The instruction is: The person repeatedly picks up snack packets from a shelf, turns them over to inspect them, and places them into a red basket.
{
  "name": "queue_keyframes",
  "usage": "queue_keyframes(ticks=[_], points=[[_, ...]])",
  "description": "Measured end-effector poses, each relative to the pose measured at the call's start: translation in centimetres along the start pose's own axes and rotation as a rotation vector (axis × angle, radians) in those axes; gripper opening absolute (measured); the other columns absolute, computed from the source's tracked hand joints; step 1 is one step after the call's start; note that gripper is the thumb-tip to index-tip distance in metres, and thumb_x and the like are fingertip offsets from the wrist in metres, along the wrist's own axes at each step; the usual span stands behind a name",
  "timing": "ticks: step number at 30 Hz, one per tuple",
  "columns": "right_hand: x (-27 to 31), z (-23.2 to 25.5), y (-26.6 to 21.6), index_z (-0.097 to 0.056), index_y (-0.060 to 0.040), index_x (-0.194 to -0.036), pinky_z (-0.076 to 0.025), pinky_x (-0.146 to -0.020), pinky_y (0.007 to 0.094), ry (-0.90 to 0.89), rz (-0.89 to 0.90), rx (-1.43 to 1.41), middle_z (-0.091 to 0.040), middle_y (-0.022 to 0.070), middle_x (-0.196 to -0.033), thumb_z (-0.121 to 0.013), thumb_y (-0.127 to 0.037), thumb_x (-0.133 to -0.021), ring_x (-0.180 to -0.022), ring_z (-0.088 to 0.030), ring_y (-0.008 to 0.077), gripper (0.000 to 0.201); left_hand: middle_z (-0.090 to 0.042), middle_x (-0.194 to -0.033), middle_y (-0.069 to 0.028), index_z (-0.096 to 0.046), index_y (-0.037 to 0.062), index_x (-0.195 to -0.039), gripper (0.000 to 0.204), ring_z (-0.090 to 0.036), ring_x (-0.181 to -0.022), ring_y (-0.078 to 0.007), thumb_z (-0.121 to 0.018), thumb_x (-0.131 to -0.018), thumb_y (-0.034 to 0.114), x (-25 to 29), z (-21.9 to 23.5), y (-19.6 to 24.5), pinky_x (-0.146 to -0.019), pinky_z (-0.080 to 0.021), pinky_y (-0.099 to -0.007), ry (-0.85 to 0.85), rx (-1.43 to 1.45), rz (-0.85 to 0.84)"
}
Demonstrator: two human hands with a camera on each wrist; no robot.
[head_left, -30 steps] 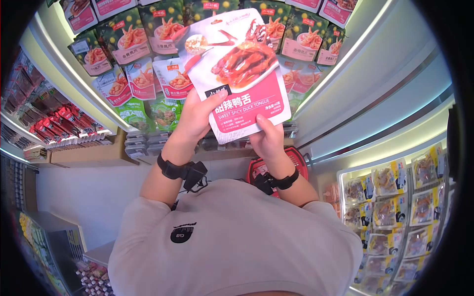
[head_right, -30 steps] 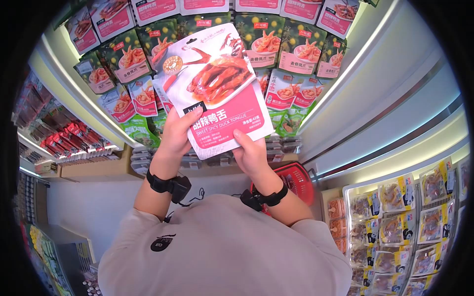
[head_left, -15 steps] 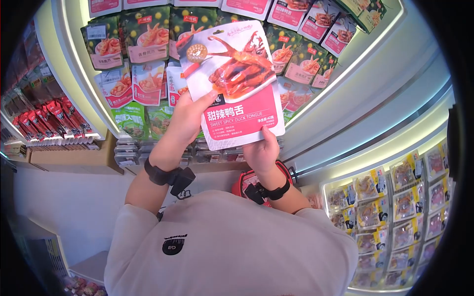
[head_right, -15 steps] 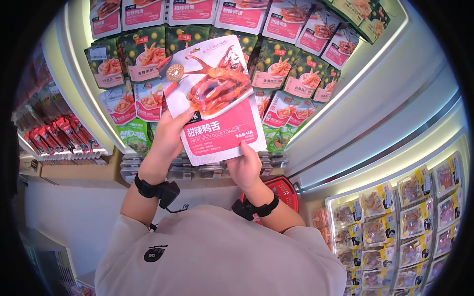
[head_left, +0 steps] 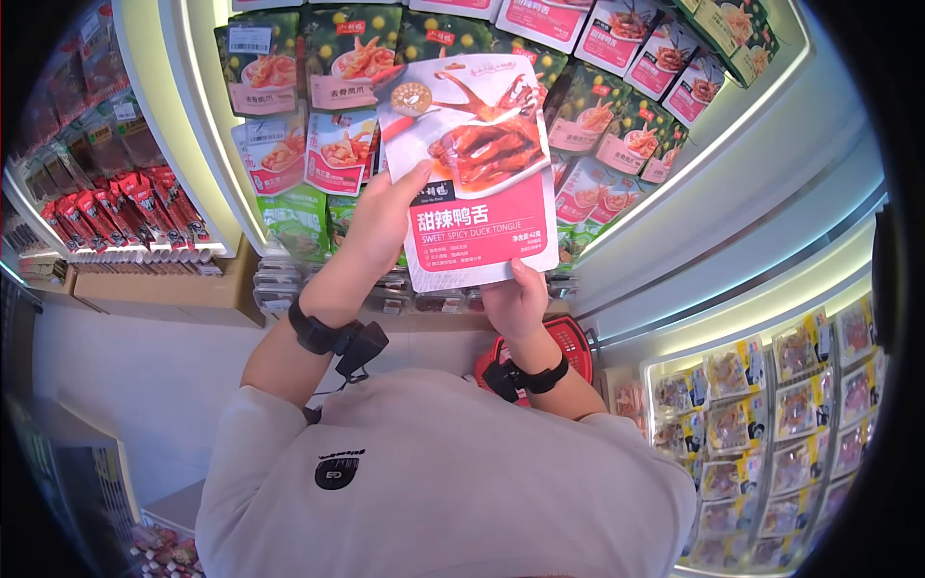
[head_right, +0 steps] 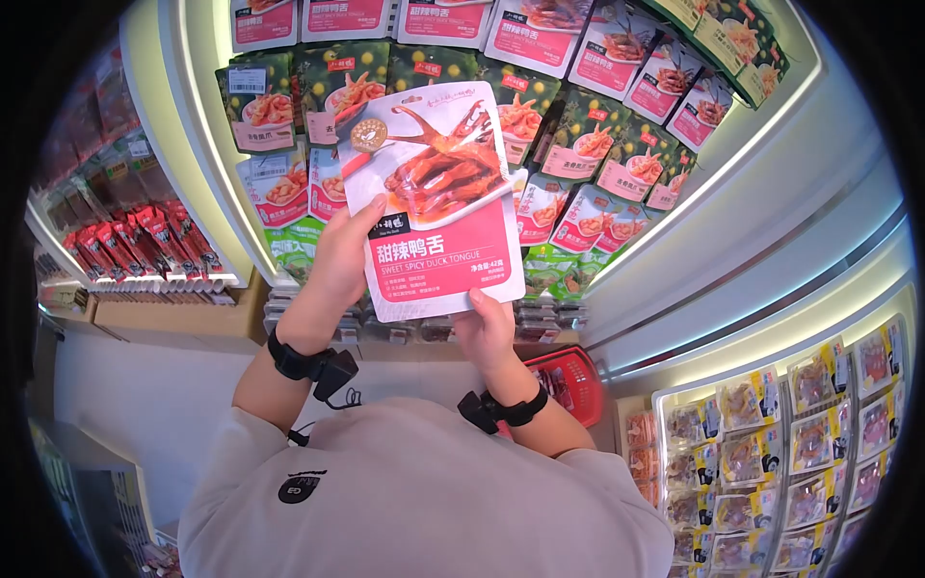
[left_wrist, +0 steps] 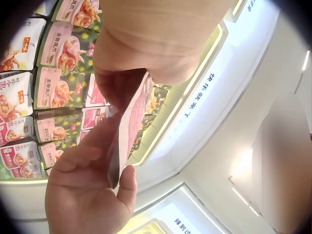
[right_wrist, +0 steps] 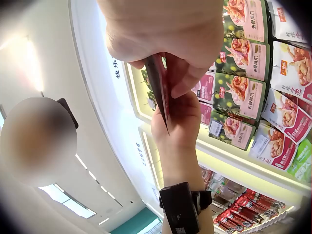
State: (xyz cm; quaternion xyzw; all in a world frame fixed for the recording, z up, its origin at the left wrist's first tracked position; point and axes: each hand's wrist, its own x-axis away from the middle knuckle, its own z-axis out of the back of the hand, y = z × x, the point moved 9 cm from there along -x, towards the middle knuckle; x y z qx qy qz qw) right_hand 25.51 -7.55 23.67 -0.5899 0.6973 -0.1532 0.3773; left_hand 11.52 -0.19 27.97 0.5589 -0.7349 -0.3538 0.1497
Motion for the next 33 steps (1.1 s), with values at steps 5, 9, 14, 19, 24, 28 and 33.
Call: queue_keyframes(ticks=[5, 9, 14, 19, 24, 28, 33], points=[[-0.6, -1.0, -0.4, -0.035, -0.0051, -0.129, -0.038, -0.096, 0.0423, 0.001, 0.042, 0.149, -0.047, 0.0107, -0.123, -0.049, -0.006, -0.085, -0.114, -0.048, 0.0247, 0.046, -0.058, -0.111, -0.0105, -0.047, -0.0030, -0.119, 0.035, -0.057, -0.097, -0.0139, -0.052, -0.091, 0.017, -0.7, 0.3, -0.7, -0.084, -0.045, -0.0272, 0.032, -0.049, 0.042], [-1.5, -1.5, -4.4, -0.056, -0.0048, -0.114, -0.038, -0.094, 0.0373, 0.136, 0.353, 0.914, -0.057, 0.0132, -0.115, -0.056, -0.005, -0.084, -0.107, -0.053, 0.0235, 0.030, -0.043, -0.128, -0.0139, -0.031, -0.0019, -0.133, 0.053, -0.043, -0.115, -0.0158, -0.055, -0.089, 0.013, -0.2, -2.2, 2.3, -0.096, -0.035, -0.0280, 0.044, -0.376, -0.372], [0.5, -6.6, -8.2, -0.066, -0.0113, -0.097, -0.040, -0.089, 0.0425, -0.164, 1.106, 1.705, -0.056, 0.0126, -0.112, -0.073, -0.012, -0.061, -0.106, -0.052, 0.0308, 0.037, -0.051, -0.121, -0.0133, -0.037, -0.0022, -0.128, 0.046, -0.050, -0.110, -0.0184, -0.055, -0.086, 0.004, 1.7, -6.8, 0.1, -0.092, -0.042, -0.0320, -0.223, -0.106, -0.198], [1.6, -3.4, -12.3, -0.059, -0.0139, -0.089, -0.041, -0.092, 0.0431, -0.038, 1.315, 1.523, -0.051, 0.0081, -0.107, -0.080, -0.019, -0.058, -0.106, -0.049, 0.0314, 0.038, -0.055, -0.113, -0.0151, -0.042, -0.0027, -0.121, 0.038, -0.059, -0.100, -0.0238, -0.052, -0.085, 0.000, -0.5, -7.7, -2.4, -0.086, -0.049, -0.0369, -0.148, 0.158, -0.045], [1.7, 0.0, -16.0, -0.053, -0.0158, -0.087, -0.031, -0.102, 0.0468, 0.108, 1.313, 1.548, -0.050, 0.0068, -0.107, -0.079, -0.021, -0.061, -0.106, -0.048, 0.0302, 0.037, -0.053, -0.117, -0.0184, -0.035, -0.0040, -0.127, 0.045, -0.057, -0.105, -0.0279, -0.048, -0.084, -0.003, -2.1, -9.3, -4.7, -0.089, -0.048, -0.0397, -0.132, 0.161, -0.065], [2.0, 2.0, -18.5, -0.053, -0.0166, -0.087, -0.030, -0.102, 0.0476, 0.118, 1.285, 1.631, -0.050, 0.0064, -0.107, -0.078, -0.021, -0.061, -0.106, -0.048, 0.0301, 0.036, -0.052, -0.118, -0.0188, -0.035, -0.0044, -0.127, 0.045, -0.056, -0.106, -0.0288, -0.048, -0.084, -0.002, -3.2, -11.9, -7.5, -0.090, -0.048, -0.0400, -0.162, 0.185, 0.008], [0.7, 4.4, -19.3, -0.056, -0.0163, -0.095, -0.029, -0.101, 0.0498, 0.147, 1.250, 1.690, -0.051, 0.0077, -0.111, -0.077, -0.027, -0.063, -0.108, -0.047, 0.0307, 0.040, -0.052, -0.119, -0.0179, -0.035, -0.0035, -0.127, 0.046, -0.056, -0.107, -0.0279, -0.050, -0.083, -0.003, -4.7, -12.8, -9.3, -0.090, -0.048, -0.0390, -0.190, 0.117, -0.014]])
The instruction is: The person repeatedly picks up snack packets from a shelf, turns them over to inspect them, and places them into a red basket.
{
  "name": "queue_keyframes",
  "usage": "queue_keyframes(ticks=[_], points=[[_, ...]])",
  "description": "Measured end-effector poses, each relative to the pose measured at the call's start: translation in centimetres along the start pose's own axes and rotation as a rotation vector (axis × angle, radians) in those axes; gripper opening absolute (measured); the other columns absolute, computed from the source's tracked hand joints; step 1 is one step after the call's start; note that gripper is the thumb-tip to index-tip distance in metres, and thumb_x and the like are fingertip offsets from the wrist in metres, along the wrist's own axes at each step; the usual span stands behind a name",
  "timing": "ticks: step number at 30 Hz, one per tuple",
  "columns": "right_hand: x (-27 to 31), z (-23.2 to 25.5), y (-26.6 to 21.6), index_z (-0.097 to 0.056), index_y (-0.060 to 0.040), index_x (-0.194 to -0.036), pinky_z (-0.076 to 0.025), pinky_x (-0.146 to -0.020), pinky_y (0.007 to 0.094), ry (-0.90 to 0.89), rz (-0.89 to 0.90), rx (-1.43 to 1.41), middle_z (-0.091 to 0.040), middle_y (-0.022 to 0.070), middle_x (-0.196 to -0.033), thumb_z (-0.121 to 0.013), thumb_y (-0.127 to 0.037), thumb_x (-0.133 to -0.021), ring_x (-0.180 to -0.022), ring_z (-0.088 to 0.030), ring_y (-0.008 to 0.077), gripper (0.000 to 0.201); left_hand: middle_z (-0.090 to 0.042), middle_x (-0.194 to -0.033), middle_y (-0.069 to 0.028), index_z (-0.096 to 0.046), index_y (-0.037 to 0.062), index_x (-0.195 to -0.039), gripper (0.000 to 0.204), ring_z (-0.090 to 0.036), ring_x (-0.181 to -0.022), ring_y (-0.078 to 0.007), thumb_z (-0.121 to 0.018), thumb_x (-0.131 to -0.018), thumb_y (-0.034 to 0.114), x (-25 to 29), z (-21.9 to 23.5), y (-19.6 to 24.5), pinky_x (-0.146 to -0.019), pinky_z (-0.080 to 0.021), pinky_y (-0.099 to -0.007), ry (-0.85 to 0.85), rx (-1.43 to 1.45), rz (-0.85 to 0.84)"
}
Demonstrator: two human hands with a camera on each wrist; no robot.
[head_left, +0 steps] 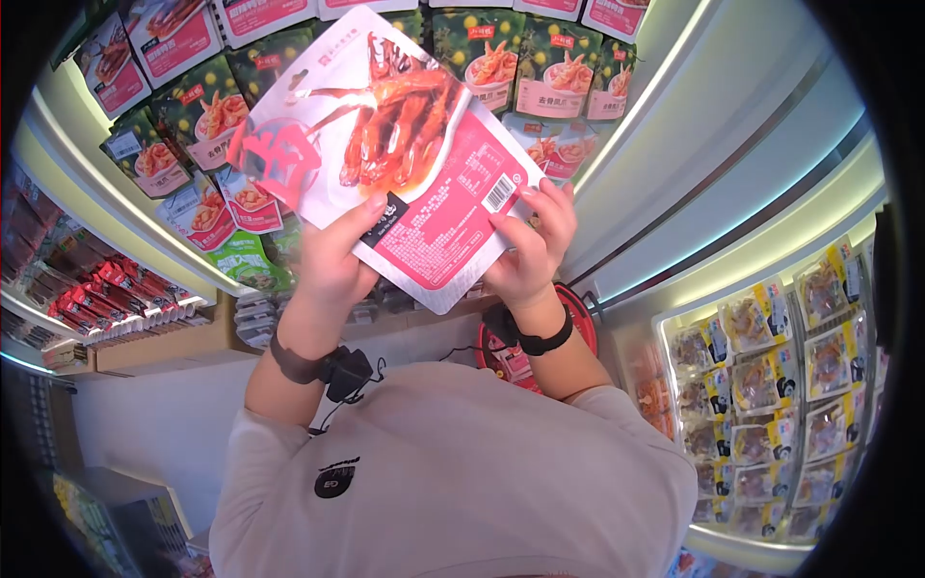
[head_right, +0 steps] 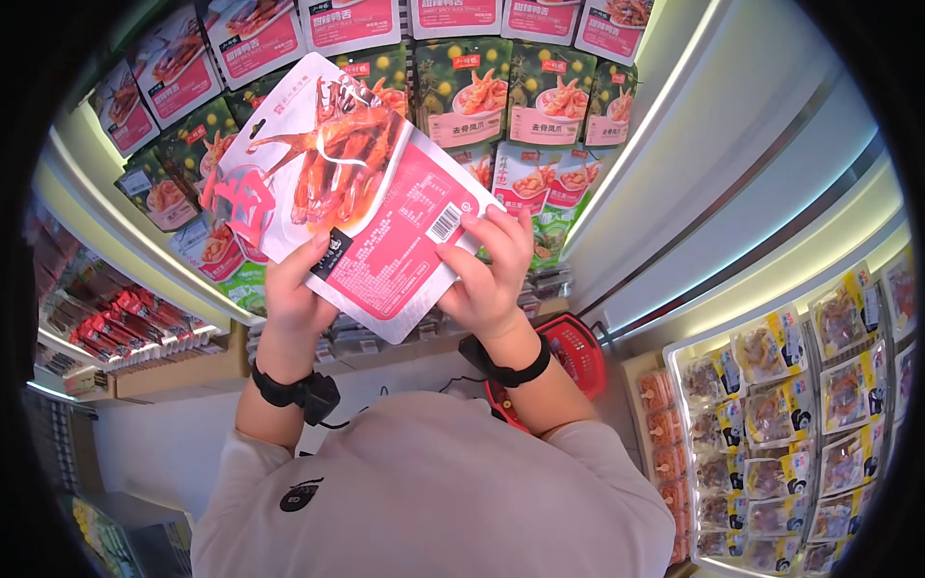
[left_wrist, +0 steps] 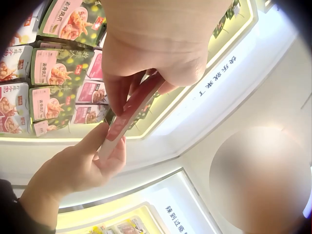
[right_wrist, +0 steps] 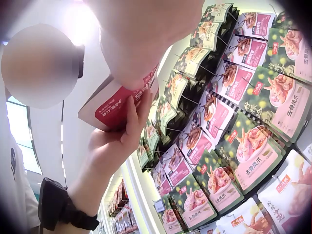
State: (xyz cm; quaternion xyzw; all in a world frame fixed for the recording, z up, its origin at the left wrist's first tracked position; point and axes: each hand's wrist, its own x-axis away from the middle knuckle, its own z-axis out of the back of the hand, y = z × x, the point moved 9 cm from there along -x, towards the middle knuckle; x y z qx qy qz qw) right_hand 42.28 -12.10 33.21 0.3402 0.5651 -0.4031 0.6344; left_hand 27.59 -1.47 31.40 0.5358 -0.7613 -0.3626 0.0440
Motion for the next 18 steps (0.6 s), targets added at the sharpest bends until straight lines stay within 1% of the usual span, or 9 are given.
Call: queue_keyframes(ticks=[5, 8, 10, 11, 12, 13, 15, 16, 18], points=[[-1.4, 1.0, 4.5, -0.058, -0.0139, -0.110, -0.028, -0.099, 0.0517, -0.188, -0.053, 0.029, -0.049, 0.0116, -0.122, -0.072, -0.029, -0.066, -0.113, -0.045, 0.0327, 0.049, -0.052, -0.120, -0.0157, -0.039, -0.0030, -0.125, 0.046, -0.056, -0.105, -0.0238, -0.054, -0.082, -0.003, -0.9, -3.5, -3.6, -0.088, -0.047, -0.0346, -0.052, -0.136, 0.028], [-1.3, 1.3, 6.0, -0.060, -0.0052, -0.106, -0.029, -0.097, 0.0522, -0.254, 0.019, -0.068, -0.054, 0.0140, -0.118, -0.066, -0.022, -0.069, -0.113, -0.049, 0.0328, 0.041, -0.052, -0.119, -0.0147, -0.039, -0.0031, -0.126, 0.048, -0.053, -0.109, -0.0228, -0.056, -0.081, 0.000, -1.1, -3.4, -5.2, -0.090, -0.044, -0.0333, -0.004, -0.380, 0.076], [-0.8, 2.1, 7.1, -0.061, -0.0007, -0.101, -0.044, -0.085, 0.0441, -0.180, 0.109, -0.118, -0.060, 0.0168, -0.110, -0.060, -0.013, -0.070, -0.101, -0.058, 0.0331, 0.033, -0.049, -0.123, -0.0147, -0.040, -0.0029, -0.127, 0.055, -0.048, -0.113, -0.0227, -0.063, -0.078, 0.007, -1.3, -7.6, -5.8, -0.094, -0.041, -0.0333, -0.251, -0.887, -0.031], [-0.6, 2.2, 8.2, -0.060, 0.0008, -0.100, -0.050, -0.077, 0.0402, -0.123, 0.071, -0.221, -0.061, 0.0189, -0.107, -0.061, -0.012, -0.071, -0.096, -0.061, 0.0343, 0.032, -0.043, -0.129, -0.0162, -0.034, -0.0023, -0.131, 0.065, -0.046, -0.117, -0.0244, -0.066, -0.076, 0.010, -1.5, -9.4, -6.9, -0.096, -0.039, -0.0346, -0.383, -0.937, -0.049], [0.1, 2.1, 9.8, -0.060, 0.0027, -0.099, -0.051, -0.077, 0.0370, -0.051, -0.003, -0.372, -0.062, 0.0205, -0.105, -0.061, -0.010, -0.073, -0.093, -0.062, 0.0346, 0.030, -0.038, -0.134, -0.0177, -0.028, -0.0017, -0.136, 0.075, -0.044, -0.120, -0.0261, -0.069, -0.075, 0.014, -1.4, -10.9, -8.0, -0.097, -0.037, -0.0359, -0.506, -0.997, -0.055], [0.7, 2.0, 11.9, -0.059, 0.0045, -0.099, -0.051, -0.078, 0.0360, -0.034, -0.151, -0.471, -0.062, 0.0216, -0.104, -0.060, -0.006, -0.078, -0.093, -0.063, 0.0304, 0.024, -0.033, -0.138, -0.0191, -0.020, -0.0007, -0.139, 0.084, -0.043, -0.121, -0.0275, -0.071, -0.074, 0.016, -1.6, -11.9, -8.5, -0.097, -0.037, -0.0365, -0.476, -0.957, -0.026], [2.7, 0.5, 17.3, -0.052, 0.0037, -0.109, -0.048, -0.083, 0.0346, 0.120, -0.656, -0.671, -0.060, 0.0153, -0.106, -0.054, -0.007, -0.087, -0.095, -0.060, 0.0223, 0.024, -0.022, -0.143, -0.0229, 0.000, 0.0035, -0.143, 0.100, -0.041, -0.124, -0.0311, -0.072, -0.075, 0.020, -1.6, -13.4, -9.5, -0.097, -0.038, -0.0388, -0.537, -1.046, 0.043], [3.5, -0.6, 20.0, -0.047, 0.0019, -0.116, -0.047, -0.085, 0.0344, 0.266, -0.843, -0.850, -0.058, 0.0131, -0.108, -0.051, -0.008, -0.091, -0.097, -0.059, 0.0214, 0.028, -0.021, -0.145, -0.0195, -0.004, 0.0048, -0.144, 0.098, -0.040, -0.125, -0.0284, -0.072, -0.074, 0.016, -1.4, -13.6, -10.1, -0.097, -0.036, -0.0380, -0.532, -1.103, 0.112], [0.4, -1.7, 23.8, -0.043, -0.0007, -0.121, -0.046, -0.087, 0.0331, 0.508, -0.979, -1.325, -0.054, 0.0097, -0.113, -0.051, -0.008, -0.091, -0.101, -0.056, 0.0192, 0.032, -0.022, -0.145, -0.0189, -0.006, 0.0046, -0.143, 0.094, -0.043, -0.122, -0.0285, -0.070, -0.075, 0.017, -0.9, -13.4, -10.9, -0.094, -0.038, -0.0384, -0.564, -1.209, 0.158]])
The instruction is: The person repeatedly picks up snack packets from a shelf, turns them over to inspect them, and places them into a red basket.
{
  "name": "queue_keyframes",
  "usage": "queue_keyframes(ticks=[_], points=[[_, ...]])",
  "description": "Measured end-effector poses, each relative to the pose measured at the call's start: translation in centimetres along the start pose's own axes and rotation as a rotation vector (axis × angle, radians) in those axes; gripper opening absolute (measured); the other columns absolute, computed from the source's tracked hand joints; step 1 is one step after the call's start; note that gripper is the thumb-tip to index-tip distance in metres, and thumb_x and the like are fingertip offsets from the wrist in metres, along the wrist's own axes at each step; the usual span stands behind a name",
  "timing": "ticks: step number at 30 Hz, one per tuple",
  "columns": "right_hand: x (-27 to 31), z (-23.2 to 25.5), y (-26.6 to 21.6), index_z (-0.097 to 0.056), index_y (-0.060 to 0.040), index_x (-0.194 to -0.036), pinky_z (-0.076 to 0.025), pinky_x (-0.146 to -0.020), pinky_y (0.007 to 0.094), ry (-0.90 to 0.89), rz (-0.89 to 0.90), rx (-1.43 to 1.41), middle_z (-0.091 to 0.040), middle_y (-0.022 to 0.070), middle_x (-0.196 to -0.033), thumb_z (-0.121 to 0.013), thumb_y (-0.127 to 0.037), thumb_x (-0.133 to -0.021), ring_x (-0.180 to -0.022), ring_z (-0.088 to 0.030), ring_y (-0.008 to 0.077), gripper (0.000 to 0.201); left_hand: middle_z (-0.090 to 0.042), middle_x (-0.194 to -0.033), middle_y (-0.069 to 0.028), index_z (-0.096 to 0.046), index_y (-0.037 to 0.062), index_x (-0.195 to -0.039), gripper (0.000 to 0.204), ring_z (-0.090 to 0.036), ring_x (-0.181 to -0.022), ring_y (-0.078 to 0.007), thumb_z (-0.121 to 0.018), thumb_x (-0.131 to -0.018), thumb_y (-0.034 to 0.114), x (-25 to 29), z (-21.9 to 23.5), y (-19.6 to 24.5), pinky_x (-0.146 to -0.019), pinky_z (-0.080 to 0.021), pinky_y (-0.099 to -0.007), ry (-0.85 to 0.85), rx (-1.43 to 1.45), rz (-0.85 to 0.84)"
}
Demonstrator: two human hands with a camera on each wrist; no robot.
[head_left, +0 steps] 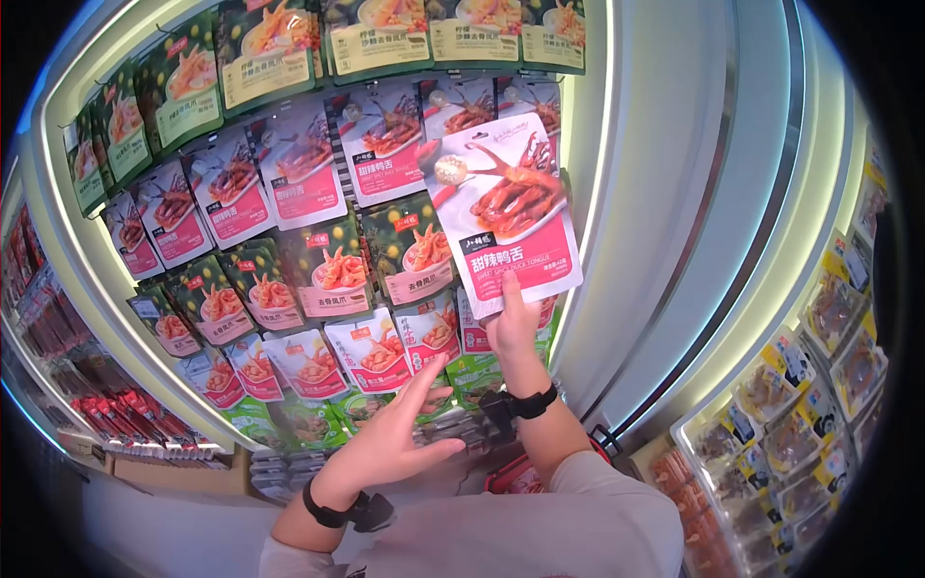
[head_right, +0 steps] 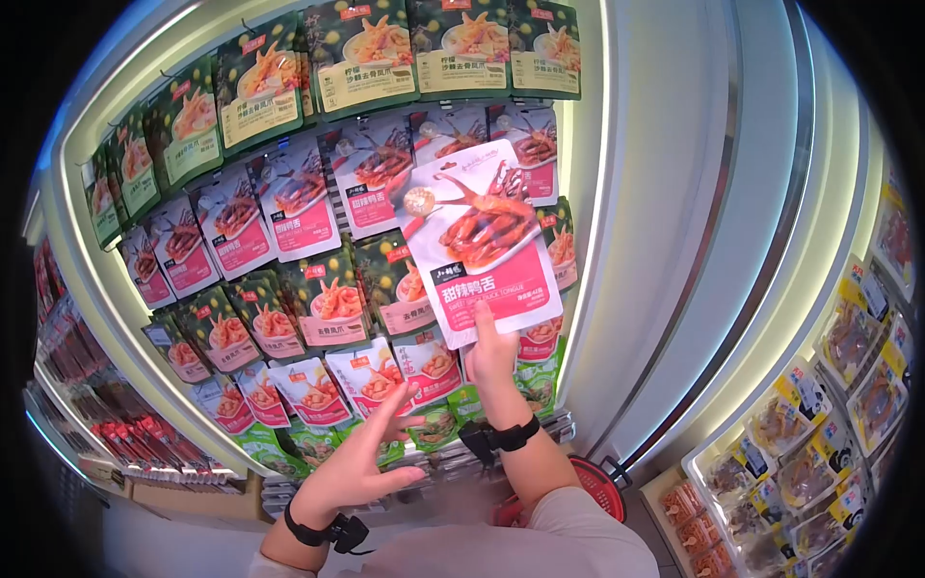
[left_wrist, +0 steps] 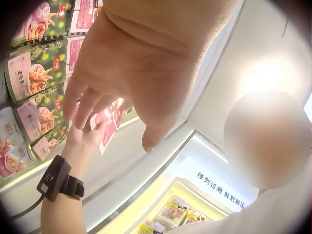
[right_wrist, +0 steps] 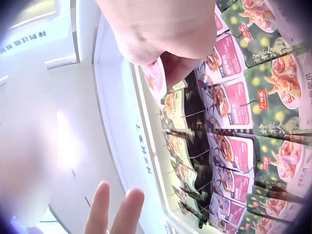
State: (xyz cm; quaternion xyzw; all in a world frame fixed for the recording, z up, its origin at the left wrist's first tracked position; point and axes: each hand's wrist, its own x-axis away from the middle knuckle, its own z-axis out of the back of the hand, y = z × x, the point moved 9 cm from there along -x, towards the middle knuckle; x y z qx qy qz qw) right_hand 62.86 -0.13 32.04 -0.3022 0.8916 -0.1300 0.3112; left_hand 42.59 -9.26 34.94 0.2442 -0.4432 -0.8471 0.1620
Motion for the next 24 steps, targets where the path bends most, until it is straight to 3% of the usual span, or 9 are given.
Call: queue_keyframes(ticks=[6, 8, 10, 12, 13, 15, 24], points=[[-11.4, -2.1, 0.8, -0.044, -0.0021, -0.120, -0.045, -0.087, 0.0320, -0.128, 0.108, -0.063, -0.054, 0.0074, -0.113, -0.055, -0.008, -0.089, -0.100, -0.055, 0.0170, 0.033, -0.028, -0.141, -0.0194, -0.015, 0.0042, -0.142, 0.082, -0.049, -0.115, -0.0289, -0.067, -0.080, 0.018, 2.0, -1.0, -2.7, -0.092, -0.042, -0.0377, -0.061, -0.198, 0.161], [-13.2, -2.9, 1.5, -0.044, -0.0021, -0.119, -0.046, -0.086, 0.0313, -0.125, 0.072, -0.081, -0.054, 0.0073, -0.112, -0.055, -0.008, -0.089, -0.100, -0.055, 0.0165, 0.032, -0.034, -0.139, -0.0183, -0.021, 0.0063, -0.141, 0.080, -0.052, -0.113, -0.0272, -0.067, -0.079, 0.027, 2.6, -1.1, -3.6, -0.075, -0.048, -0.0330, -0.029, -0.187, 0.136], [-14.6, -3.5, 2.1, -0.045, -0.0014, -0.118, -0.046, -0.085, 0.0311, -0.128, 0.085, -0.106, -0.055, 0.0071, -0.110, -0.055, -0.009, -0.089, -0.098, -0.056, 0.0163, 0.031, -0.032, -0.139, -0.0182, -0.021, 0.0071, -0.141, 0.079, -0.052, -0.112, -0.0262, -0.066, -0.079, 0.025, 2.8, -1.2, -3.6, -0.075, -0.048, -0.0323, -0.016, -0.183, 0.163], [-15.8, -3.5, 2.9, -0.046, -0.0011, -0.116, -0.046, -0.084, 0.0309, -0.114, 0.067, -0.131, -0.055, 0.0070, -0.108, -0.055, -0.009, -0.089, -0.097, -0.057, 0.0163, 0.030, -0.029, -0.139, -0.0187, -0.019, 0.0058, -0.141, 0.079, -0.049, -0.115, -0.0275, -0.067, -0.080, 0.018, 3.1, -1.4, -3.8, -0.091, -0.043, -0.0362, -0.017, -0.128, 0.264], [-16.3, -3.3, 3.3, -0.046, -0.0008, -0.115, -0.046, -0.084, 0.0307, -0.100, 0.055, -0.151, -0.056, 0.0069, -0.107, -0.055, -0.010, -0.089, -0.096, -0.057, 0.0162, 0.029, -0.029, -0.139, -0.0187, -0.019, 0.0058, -0.141, 0.079, -0.049, -0.115, -0.0275, -0.067, -0.080, 0.018, 3.2, -1.4, -4.1, -0.091, -0.043, -0.0362, -0.013, -0.132, 0.268], [-16.6, -3.3, 3.7, -0.047, -0.0009, -0.115, -0.046, -0.083, 0.0305, -0.087, 0.057, -0.157, -0.057, 0.0068, -0.106, -0.055, -0.010, -0.089, -0.095, -0.057, 0.0161, 0.028, -0.031, -0.140, -0.0174, -0.021, 0.0071, -0.141, 0.078, -0.053, -0.111, -0.0240, -0.067, -0.079, 0.021, 3.3, -1.5, -4.2, -0.074, -0.047, -0.0285, 0.011, -0.178, 0.216], [-15.8, -2.6, 5.3, -0.048, -0.0012, -0.115, -0.046, -0.083, 0.0303, -0.022, -0.006, -0.256, -0.058, 0.0065, -0.106, -0.055, -0.011, -0.089, -0.094, -0.058, 0.0160, 0.028, -0.032, -0.139, -0.0168, -0.022, 0.0049, -0.140, 0.077, -0.051, -0.114, -0.0235, -0.066, -0.080, 0.021, 3.9, -1.0, -4.8, -0.073, -0.047, -0.0280, 0.050, -0.154, 0.303]])
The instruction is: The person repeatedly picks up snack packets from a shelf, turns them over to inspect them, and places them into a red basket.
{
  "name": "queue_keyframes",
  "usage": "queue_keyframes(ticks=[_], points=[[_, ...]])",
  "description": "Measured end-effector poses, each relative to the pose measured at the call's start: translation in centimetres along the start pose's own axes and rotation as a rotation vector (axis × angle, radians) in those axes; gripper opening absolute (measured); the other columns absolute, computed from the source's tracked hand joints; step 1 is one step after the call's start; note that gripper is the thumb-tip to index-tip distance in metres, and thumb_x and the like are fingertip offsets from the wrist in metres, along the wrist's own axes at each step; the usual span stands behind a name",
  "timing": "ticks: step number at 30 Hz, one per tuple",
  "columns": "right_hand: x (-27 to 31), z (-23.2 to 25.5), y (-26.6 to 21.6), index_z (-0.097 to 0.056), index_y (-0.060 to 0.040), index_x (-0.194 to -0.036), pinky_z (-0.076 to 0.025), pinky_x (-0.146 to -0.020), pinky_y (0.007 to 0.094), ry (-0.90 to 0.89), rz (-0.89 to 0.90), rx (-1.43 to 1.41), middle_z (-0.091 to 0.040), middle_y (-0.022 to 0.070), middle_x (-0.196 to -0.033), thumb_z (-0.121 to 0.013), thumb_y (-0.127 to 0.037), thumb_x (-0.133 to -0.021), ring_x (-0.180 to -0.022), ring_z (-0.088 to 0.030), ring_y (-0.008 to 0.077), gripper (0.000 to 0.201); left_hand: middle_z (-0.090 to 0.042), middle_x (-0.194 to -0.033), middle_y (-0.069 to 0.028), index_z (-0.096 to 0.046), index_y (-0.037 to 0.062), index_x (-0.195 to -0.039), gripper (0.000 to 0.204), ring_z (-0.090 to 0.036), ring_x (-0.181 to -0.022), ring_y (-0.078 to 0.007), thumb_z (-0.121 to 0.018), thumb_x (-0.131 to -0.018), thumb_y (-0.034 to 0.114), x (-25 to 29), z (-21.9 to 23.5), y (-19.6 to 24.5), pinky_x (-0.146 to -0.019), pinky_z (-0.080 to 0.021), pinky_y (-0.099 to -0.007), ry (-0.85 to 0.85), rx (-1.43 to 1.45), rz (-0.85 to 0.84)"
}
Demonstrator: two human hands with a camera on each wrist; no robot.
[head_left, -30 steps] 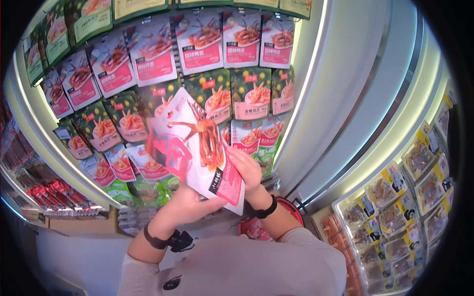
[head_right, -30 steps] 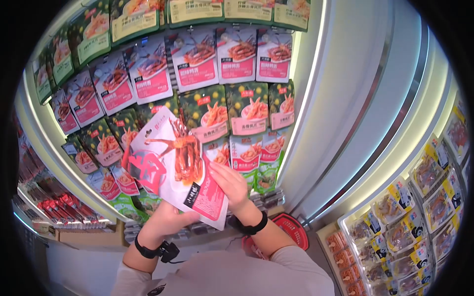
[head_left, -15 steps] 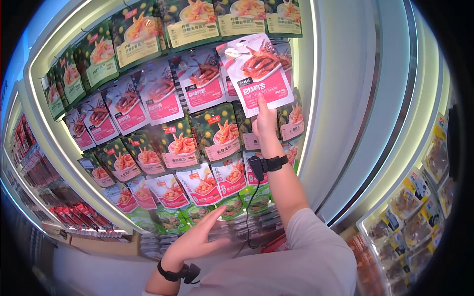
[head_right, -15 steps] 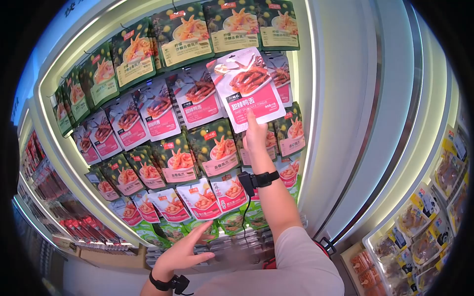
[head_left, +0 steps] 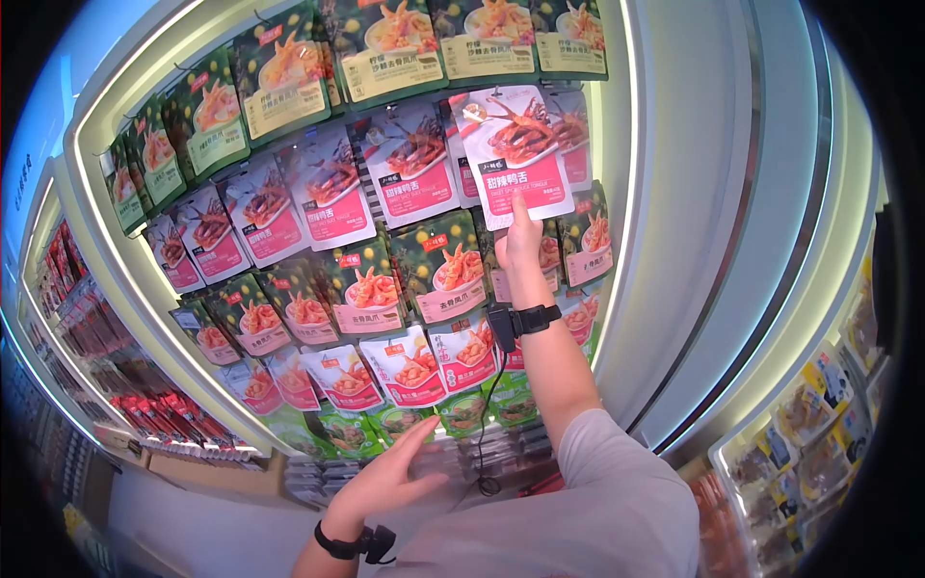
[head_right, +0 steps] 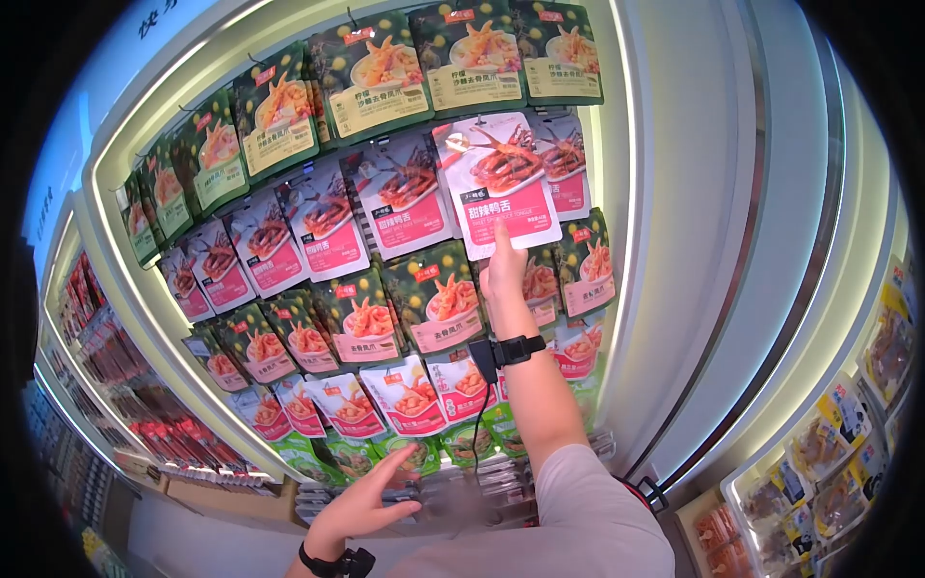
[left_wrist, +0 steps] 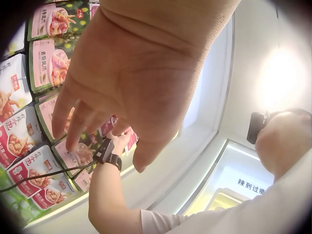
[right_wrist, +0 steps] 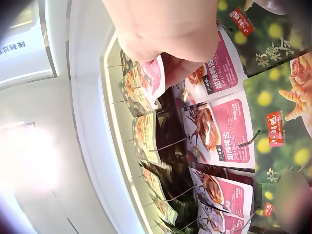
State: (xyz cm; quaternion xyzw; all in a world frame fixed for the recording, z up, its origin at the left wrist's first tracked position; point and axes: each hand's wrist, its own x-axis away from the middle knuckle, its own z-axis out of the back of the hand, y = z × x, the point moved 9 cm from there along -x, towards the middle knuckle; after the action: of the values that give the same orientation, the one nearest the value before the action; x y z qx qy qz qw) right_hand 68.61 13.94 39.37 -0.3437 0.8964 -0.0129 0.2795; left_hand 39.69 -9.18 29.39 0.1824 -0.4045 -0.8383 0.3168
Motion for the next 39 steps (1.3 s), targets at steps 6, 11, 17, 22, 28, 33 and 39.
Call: queue_keyframes(ticks=[6, 11, 17, 22, 28, 33, 39], points=[[-1.9, 1.2, 2.7, -0.048, -0.0009, -0.115, -0.047, -0.084, 0.0312, 0.015, -0.093, -0.054, -0.058, 0.0071, -0.106, -0.056, -0.011, -0.089, -0.094, -0.058, 0.0169, 0.029, -0.030, -0.139, -0.0156, -0.020, 0.0078, -0.142, 0.076, -0.051, -0.113, -0.0243, -0.065, -0.081, 0.017, -0.4, -0.2, -0.6, -0.083, -0.048, -0.0336, -0.004, 0.021, 0.017], [-4.1, 2.6, 5.4, -0.049, -0.0021, -0.115, -0.047, -0.085, 0.0316, 0.105, -0.152, -0.087, -0.059, 0.0079, -0.107, -0.056, -0.011, -0.089, -0.096, -0.059, 0.0177, 0.028, -0.029, -0.140, -0.0157, -0.019, 0.0075, -0.142, 0.077, -0.051, -0.113, -0.0239, -0.065, -0.081, 0.016, -0.7, -0.1, -1.2, -0.084, -0.048, -0.0330, -0.002, 0.014, 0.019], [-5.7, 3.6, 8.5, -0.051, -0.0053, -0.113, -0.047, -0.087, 0.0321, 0.147, -0.257, -0.151, -0.059, 0.0057, -0.108, -0.056, -0.014, -0.089, -0.097, -0.059, 0.0179, 0.026, -0.031, -0.140, -0.0165, -0.021, 0.0053, -0.140, 0.076, -0.052, -0.111, -0.0232, -0.066, -0.080, 0.018, -0.8, 0.1, -1.6, -0.079, -0.047, -0.0312, 0.017, 0.021, -0.012], [-5.5, 4.1, 9.9, -0.052, -0.0067, -0.111, -0.048, -0.087, 0.0308, 0.216, -0.356, -0.184, -0.059, 0.0048, -0.108, -0.058, -0.016, -0.088, -0.098, -0.059, 0.0178, 0.026, -0.034, -0.137, -0.0166, -0.023, 0.0045, -0.140, 0.076, -0.052, -0.110, -0.0225, -0.066, -0.080, 0.022, -0.5, 0.5, -1.9, -0.074, -0.048, -0.0299, 0.038, 0.025, -0.031], [-6.0, 4.9, 10.8, -0.050, -0.0033, -0.115, -0.047, -0.088, 0.0335, 0.221, -0.364, -0.172, -0.057, 0.0070, -0.111, -0.061, -0.017, -0.087, -0.100, -0.057, 0.0204, 0.033, -0.030, -0.141, -0.0177, -0.023, 0.0052, -0.140, 0.076, -0.052, -0.110, -0.0228, -0.066, -0.080, 0.023, 0.0, 1.0, -2.4, -0.074, -0.047, -0.0297, 0.022, 0.023, 0.020], [-5.4, 4.7, 10.4, -0.050, -0.0025, -0.114, -0.047, -0.089, 0.0337, 0.230, -0.357, -0.172, -0.056, 0.0079, -0.112, -0.059, -0.016, -0.087, -0.101, -0.056, 0.0212, 0.031, -0.028, -0.142, -0.0173, -0.023, 0.0056, -0.140, 0.076, -0.052, -0.111, -0.0235, -0.066, -0.080, 0.024, 0.3, 1.1, -3.5, -0.074, -0.048, -0.0292, 0.016, 0.033, -0.020], [-4.3, 5.2, 10.6, -0.049, 0.0019, -0.107, -0.046, -0.093, 0.0347, 0.218, -0.428, -0.180, -0.056, 0.0134, -0.109, -0.054, -0.011, -0.088, -0.103, -0.055, 0.0241, 0.024, -0.028, -0.142, -0.0164, -0.023, 0.0066, -0.140, 0.077, -0.052, -0.112, -0.0244, -0.066, -0.080, 0.024, 0.8, 1.5, -4.3, -0.082, -0.046, -0.0317, -0.020, 0.071, 0.004]])
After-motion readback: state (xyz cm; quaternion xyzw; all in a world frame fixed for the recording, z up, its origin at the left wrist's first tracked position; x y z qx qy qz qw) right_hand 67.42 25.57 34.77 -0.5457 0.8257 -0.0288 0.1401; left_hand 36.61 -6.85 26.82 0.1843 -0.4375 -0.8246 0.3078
